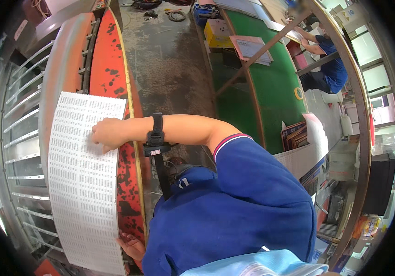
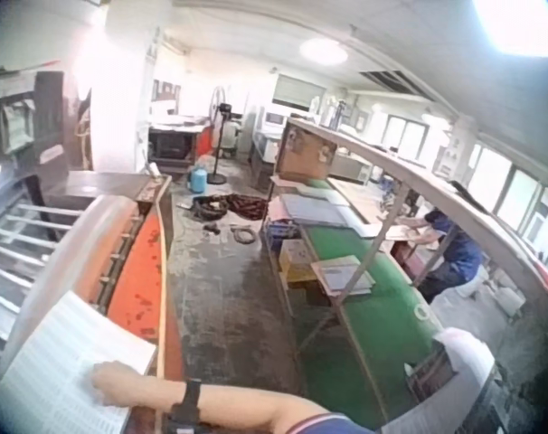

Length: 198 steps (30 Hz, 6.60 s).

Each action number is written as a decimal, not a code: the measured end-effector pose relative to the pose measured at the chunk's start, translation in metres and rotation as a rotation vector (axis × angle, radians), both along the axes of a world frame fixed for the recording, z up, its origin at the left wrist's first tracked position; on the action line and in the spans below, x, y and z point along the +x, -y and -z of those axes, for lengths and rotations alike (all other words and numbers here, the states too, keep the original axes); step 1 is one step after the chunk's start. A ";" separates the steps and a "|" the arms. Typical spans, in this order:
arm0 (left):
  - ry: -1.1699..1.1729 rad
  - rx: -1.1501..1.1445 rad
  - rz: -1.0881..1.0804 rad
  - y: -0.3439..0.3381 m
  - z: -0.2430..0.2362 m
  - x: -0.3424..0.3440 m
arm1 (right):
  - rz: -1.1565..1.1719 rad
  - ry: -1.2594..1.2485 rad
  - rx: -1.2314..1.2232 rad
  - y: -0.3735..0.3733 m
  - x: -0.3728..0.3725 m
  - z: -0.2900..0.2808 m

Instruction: Handling printed circuit boards on a machine and checking printed labels in an electronics factory.

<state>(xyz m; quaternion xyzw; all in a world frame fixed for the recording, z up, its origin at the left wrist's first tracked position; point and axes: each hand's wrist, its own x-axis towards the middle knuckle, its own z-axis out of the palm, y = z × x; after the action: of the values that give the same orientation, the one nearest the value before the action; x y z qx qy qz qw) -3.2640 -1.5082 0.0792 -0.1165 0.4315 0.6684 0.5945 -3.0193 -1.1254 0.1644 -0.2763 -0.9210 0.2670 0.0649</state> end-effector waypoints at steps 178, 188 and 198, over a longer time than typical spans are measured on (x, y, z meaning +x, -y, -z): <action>-0.507 0.567 1.037 -0.318 -0.117 -0.286 | 1.886 -1.111 -0.006 0.470 0.095 -0.054; -0.243 0.318 1.223 -0.289 -0.076 -0.271 | 2.043 -1.000 -0.065 0.451 0.059 -0.149; -0.245 0.202 1.185 -0.269 -0.020 -0.265 | 2.051 -0.579 -0.158 0.456 0.127 -0.080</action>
<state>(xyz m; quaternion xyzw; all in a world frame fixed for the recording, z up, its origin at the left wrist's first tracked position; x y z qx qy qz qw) -3.5285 -1.2389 0.0993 0.2780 0.4225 0.2703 0.8192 -2.8926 -1.5809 0.2443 -0.8485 -0.1784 0.1992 0.4567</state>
